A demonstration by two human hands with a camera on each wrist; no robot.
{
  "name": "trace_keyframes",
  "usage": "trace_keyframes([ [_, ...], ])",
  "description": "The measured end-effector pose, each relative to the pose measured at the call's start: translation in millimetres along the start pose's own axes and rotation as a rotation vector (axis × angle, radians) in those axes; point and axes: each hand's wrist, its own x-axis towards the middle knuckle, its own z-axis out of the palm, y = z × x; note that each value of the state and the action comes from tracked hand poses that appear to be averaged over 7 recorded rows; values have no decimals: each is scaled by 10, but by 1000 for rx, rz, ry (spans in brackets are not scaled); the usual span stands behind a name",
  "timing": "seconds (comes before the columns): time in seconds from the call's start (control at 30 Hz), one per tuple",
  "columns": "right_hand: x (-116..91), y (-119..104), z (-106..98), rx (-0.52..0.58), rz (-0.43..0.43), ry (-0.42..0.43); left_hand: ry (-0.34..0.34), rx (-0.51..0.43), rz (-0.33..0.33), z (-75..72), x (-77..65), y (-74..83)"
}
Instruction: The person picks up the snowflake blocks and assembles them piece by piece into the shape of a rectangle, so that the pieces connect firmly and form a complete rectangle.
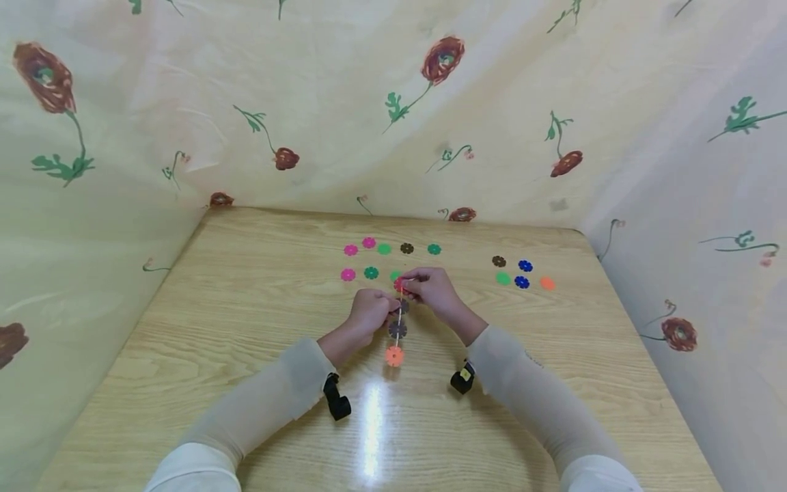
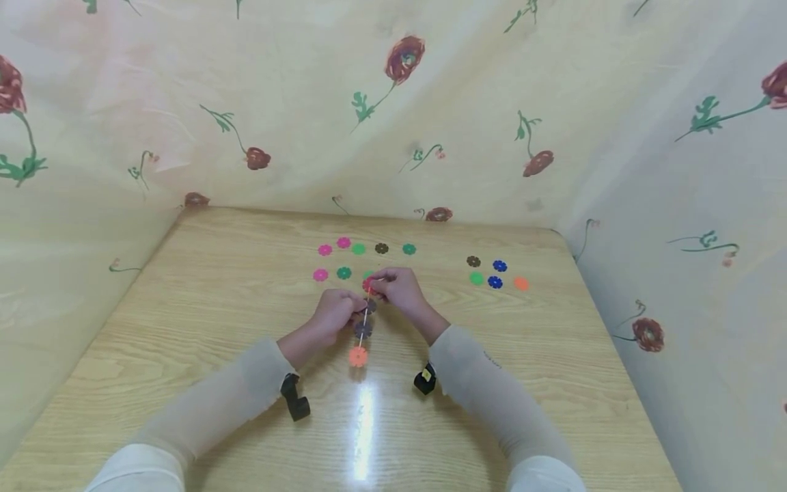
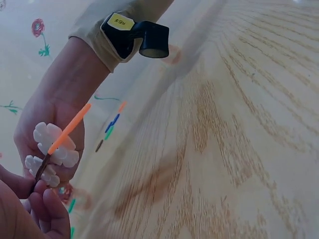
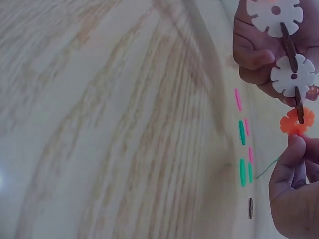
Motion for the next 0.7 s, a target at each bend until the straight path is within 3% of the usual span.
trace_keyframes([
  [0.37, -39, 137, 19, 26, 6, 29, 48, 4, 1, 48, 17, -104],
  [0.53, -35, 236, -4, 66, 13, 9, 9, -41, 11, 51, 53, -190],
  [0.7, -24, 327, -34, 80, 51, -27, -53, -9, -8, 19, 52, -274],
])
